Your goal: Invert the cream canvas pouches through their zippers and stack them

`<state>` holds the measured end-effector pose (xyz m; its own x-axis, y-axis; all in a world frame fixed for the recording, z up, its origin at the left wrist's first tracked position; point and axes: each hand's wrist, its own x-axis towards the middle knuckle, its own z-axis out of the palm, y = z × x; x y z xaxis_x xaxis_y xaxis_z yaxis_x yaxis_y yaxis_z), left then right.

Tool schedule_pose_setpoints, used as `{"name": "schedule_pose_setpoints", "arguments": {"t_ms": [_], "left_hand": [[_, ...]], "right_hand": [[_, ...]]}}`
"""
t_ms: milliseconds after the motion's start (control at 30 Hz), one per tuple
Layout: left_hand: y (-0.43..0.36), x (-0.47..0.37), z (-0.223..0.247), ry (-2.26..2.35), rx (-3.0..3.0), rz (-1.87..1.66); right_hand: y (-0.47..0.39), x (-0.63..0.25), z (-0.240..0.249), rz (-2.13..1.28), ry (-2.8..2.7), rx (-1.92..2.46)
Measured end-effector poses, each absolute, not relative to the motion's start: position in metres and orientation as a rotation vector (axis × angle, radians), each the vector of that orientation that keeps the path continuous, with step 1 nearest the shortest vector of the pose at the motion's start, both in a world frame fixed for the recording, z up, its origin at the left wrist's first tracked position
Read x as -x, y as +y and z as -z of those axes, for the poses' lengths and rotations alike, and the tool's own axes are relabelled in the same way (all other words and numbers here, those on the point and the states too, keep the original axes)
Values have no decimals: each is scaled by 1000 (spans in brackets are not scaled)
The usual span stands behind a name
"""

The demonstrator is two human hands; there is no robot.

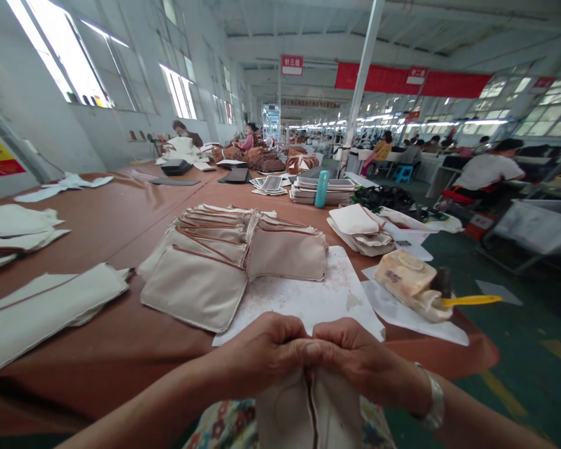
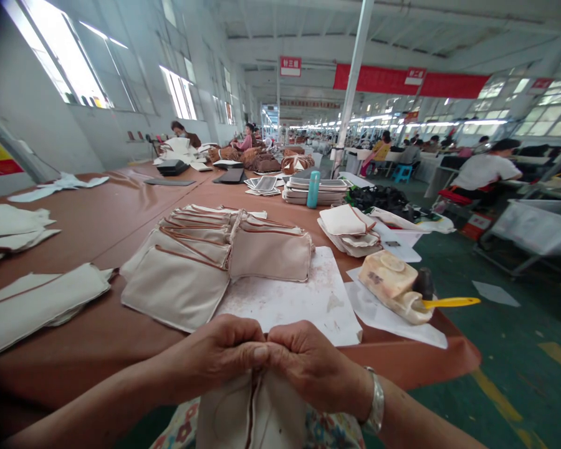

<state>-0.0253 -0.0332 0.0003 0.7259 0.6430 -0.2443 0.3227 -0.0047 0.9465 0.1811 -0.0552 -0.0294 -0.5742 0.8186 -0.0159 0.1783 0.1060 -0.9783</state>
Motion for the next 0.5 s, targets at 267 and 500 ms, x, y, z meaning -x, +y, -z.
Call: {"name": "schedule_pose_setpoints", "arguments": {"t_ms": [267,500], "left_hand": [[-44,21,18,713,-989,-373],[-45,20,21,700,-886,-376]], "right_hand": [[-71,-199,30,-1040,-1775,1031],[-87,-204,22,-475,-2182,830]]}}
